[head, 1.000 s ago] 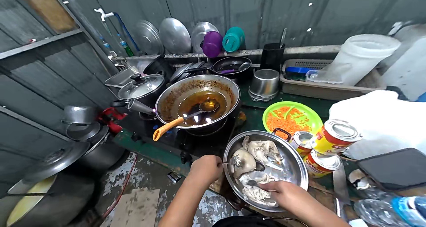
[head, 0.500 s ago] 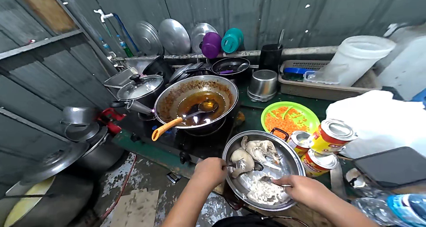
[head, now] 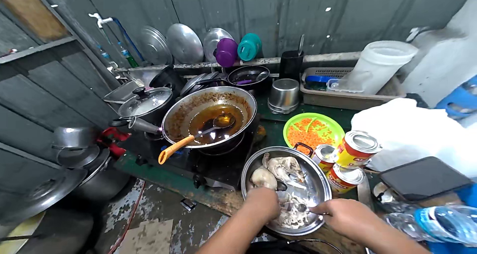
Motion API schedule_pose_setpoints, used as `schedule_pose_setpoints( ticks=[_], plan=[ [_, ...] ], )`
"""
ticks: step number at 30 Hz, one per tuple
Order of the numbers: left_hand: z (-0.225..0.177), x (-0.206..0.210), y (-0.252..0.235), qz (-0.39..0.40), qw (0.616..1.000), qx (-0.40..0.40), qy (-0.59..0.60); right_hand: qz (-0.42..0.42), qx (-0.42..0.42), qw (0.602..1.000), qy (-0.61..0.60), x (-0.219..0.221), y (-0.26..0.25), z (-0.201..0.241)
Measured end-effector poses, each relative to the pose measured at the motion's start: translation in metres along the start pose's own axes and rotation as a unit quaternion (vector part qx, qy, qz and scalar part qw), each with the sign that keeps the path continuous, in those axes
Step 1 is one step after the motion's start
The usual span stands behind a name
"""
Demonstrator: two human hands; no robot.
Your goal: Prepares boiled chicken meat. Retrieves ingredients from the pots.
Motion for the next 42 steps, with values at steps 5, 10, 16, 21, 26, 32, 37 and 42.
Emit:
schedule_pose_setpoints(
  ticks=[5,10,16,21,26,32,37,42],
  plan=[
    [0.002,-0.003,0.001,0.021,0.999,-0.015,-0.042,0.003,0.022,1.000,0.021,-0.005,0.003,-0.015],
    [0.011,-0.022,0.002,0.001,0.999,-0.019,-0.034,-0.045,0.041,0.998,-0.003,-0.006,0.002,-0.015],
    [0.027,-0.021,0.010,0.030,0.997,-0.029,-0.070,0.004,0.021,1.000,-0.013,-0.006,0.009,-0.014],
    [0.015,-0.012,0.009,0.065,0.994,-0.008,-0.083,0.019,-0.020,0.999,-0.017,0.007,0.008,0.012],
    [0.009,-0.007,0.009,0.056,0.994,-0.033,-0.089,0.010,0.008,1.000,0.008,-0.006,0.011,-0.003],
    [0.018,-0.003,0.009,0.042,0.997,-0.014,-0.068,0.033,-0.040,0.998,-0.026,0.018,0.015,0.019],
    [0.042,-0.018,0.021,0.015,0.999,0.025,0.022,-0.007,-0.045,0.996,-0.083,0.010,0.020,-0.018],
    [0.026,-0.002,0.011,0.010,0.999,0.017,0.048,-0.070,-0.045,0.993,-0.087,0.023,0.032,-0.005]
  ],
)
Point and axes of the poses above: each hand's wrist, its own y-axis away from the middle knuckle, its own x-axis out of the palm, z = x × y, the point moved 4 cm from there along -y, towards the middle knuckle, and after that the axes turned 11 degrees about -z, right-handed, at the moved point
